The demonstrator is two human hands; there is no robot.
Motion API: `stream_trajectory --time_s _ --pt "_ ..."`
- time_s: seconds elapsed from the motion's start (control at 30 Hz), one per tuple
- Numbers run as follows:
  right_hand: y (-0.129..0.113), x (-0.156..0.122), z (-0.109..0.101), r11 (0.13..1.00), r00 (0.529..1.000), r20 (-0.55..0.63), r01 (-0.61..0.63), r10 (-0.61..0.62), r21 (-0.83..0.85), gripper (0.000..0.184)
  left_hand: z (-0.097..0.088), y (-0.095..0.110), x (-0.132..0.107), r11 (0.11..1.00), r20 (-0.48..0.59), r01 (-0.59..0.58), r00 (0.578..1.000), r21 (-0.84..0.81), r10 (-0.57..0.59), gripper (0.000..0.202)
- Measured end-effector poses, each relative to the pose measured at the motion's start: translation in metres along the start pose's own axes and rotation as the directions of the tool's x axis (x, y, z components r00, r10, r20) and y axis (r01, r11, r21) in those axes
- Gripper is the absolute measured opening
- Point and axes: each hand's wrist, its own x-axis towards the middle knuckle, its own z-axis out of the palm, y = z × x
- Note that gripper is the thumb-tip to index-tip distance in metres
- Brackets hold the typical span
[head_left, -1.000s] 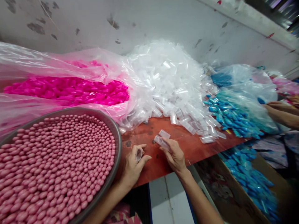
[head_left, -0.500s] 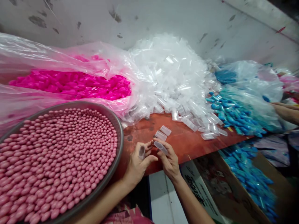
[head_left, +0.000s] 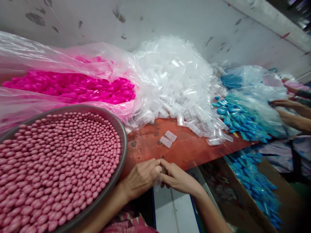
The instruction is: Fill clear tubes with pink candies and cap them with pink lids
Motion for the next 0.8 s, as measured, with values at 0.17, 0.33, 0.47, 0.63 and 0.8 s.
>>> stream_trajectory --time_s 0.17,0.33,0.47,0.63,0.8 --pt "-0.001 0.003 -0.011 0.998 0.989 0.149 -0.013 0.004 0.058 0.027 0.001 0.001 0.001 0.991 0.016 0.074 0.997 0.114 -0.076 0.028" --pt "-0.003 0.015 -0.01 0.989 0.995 0.095 -0.022 0.008 0.146 0.05 0.009 -0.005 0.002 0.972 0.011 0.098 0.995 0.214 -0.103 0.039" --pt "0.002 0.021 0.007 0.984 1.0 -0.017 -0.002 0.006 0.177 0.051 0.011 -0.01 0.005 0.969 0.015 0.197 0.979 0.151 -0.201 0.067" --pt "0.001 0.011 0.019 0.991 0.983 -0.142 0.104 -0.115 -0.083 0.051 0.006 -0.014 -0.001 0.973 -0.032 0.23 0.973 0.014 -0.23 0.053" --pt "-0.002 0.01 -0.006 0.875 0.875 -0.382 0.091 -0.298 -0.476 0.034 0.003 -0.013 -0.001 0.915 -0.11 0.376 0.913 -0.144 -0.393 0.01"
